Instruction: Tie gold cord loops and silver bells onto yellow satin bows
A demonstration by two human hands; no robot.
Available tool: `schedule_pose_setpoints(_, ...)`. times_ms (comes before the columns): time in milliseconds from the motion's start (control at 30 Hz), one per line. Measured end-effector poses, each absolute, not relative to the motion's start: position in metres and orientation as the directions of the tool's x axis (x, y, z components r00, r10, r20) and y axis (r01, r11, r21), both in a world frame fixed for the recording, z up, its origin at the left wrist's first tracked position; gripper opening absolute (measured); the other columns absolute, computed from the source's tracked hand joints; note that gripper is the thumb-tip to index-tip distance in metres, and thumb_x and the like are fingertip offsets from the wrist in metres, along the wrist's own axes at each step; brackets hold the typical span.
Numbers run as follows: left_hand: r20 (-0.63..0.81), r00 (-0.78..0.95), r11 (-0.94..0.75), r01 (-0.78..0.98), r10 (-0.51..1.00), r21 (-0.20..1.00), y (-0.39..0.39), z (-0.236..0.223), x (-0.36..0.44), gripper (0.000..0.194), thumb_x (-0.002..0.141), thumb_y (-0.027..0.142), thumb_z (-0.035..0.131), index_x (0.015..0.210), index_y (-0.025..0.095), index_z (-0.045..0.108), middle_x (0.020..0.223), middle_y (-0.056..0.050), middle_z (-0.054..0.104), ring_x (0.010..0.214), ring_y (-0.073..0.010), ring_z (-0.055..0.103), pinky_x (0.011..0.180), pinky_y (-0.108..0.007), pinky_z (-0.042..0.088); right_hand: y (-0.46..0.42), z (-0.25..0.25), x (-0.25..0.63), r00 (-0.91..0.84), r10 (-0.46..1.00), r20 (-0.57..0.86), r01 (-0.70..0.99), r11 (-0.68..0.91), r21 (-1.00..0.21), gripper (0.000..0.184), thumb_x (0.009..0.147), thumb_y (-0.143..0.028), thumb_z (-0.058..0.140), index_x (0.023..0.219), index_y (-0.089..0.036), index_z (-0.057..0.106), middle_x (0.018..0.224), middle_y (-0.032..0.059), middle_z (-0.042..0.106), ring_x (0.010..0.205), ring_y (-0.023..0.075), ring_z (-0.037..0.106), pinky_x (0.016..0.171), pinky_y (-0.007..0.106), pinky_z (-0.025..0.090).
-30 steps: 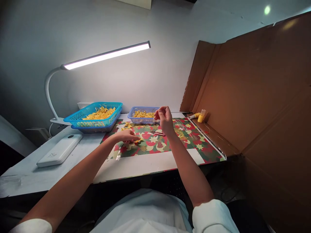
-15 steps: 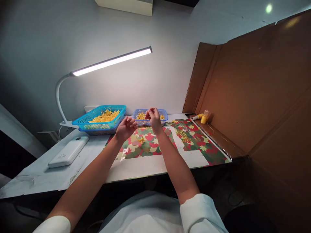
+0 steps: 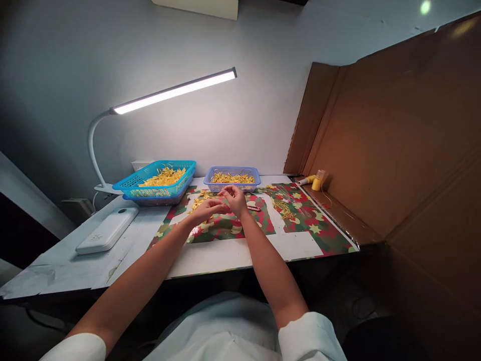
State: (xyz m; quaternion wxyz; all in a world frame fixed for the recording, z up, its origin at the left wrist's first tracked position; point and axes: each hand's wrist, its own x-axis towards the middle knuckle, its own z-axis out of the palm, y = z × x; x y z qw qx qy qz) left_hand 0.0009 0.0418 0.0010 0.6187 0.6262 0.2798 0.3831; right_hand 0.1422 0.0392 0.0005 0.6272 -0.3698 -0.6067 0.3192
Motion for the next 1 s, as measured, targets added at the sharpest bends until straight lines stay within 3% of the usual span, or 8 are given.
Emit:
schedule_pose_setpoints(167,0.088,0.51,-0.005,-0.163,0.855,0.987,0.048,-0.004,0.004,0.032,0.079,0.042,0.067,0.068,0.012,0.068,0.074,-0.008,0.073,0.076,-0.0196,0.069,0.083,-0.037,0.053,0.05,-0.013,0.15,0.18,0.831,0.526,0.23,0.484,-0.844,0.016,0.078,-0.034,0.059,0.074,-0.019,0.064,0.078,0.0043,0.067,0.077,0.0188,0.06,0.071,0.034,0.049)
schedule_pose_setpoints(367,0.053,0.401,0.03,-0.2,0.915,0.979,0.06,-0.009,0.0,0.028,0.092,0.038,0.055,0.098,0.012,0.063,0.093,-0.005,0.067,0.081,-0.016,0.065,0.076,-0.036,0.055,0.037,-0.013,0.143,0.101,0.758,0.645,0.439,0.547,-0.712,0.008,0.074,-0.021,0.066,0.067,-0.022,0.07,0.088,0.0027,0.064,0.093,0.0203,0.054,0.092,0.038,0.04)
schedule_pose_setpoints(600,0.043,0.356,0.013,-0.155,0.933,0.988,0.064,-0.016,-0.003,0.029,0.092,0.034,0.056,0.113,0.014,0.059,0.108,-0.008,0.063,0.089,-0.0183,0.063,0.077,-0.037,0.055,0.037,-0.022,0.137,0.09,0.746,0.66,0.581,0.499,-0.643,0.023,0.085,-0.022,0.058,0.1,-0.025,0.075,0.097,0.006,0.063,0.095,0.0228,0.049,0.09,0.039,0.04)
schedule_pose_setpoints(767,0.057,0.399,-0.031,-0.07,0.915,0.997,0.064,-0.017,-0.006,0.029,0.091,0.033,0.057,0.113,0.014,0.059,0.109,-0.008,0.063,0.09,-0.0186,0.063,0.077,-0.038,0.055,0.038,-0.024,0.138,0.043,0.749,0.662,0.618,0.501,-0.607,0.035,0.082,-0.017,0.061,0.115,-0.027,0.07,0.104,0.0053,0.062,0.098,0.0225,0.049,0.092,0.037,0.04)
schedule_pose_setpoints(1000,0.088,0.497,-0.131,0.052,0.863,0.99,0.058,-0.016,-0.009,0.027,0.091,0.033,0.058,0.11,0.013,0.06,0.106,-0.007,0.064,0.088,-0.0181,0.064,0.076,-0.037,0.055,0.033,-0.016,0.143,-0.065,0.758,0.649,0.623,0.539,-0.567,0.02,0.079,-0.013,0.067,0.085,-0.028,0.078,0.097,0.0036,0.065,0.096,0.0219,0.049,0.089,0.037,0.038)
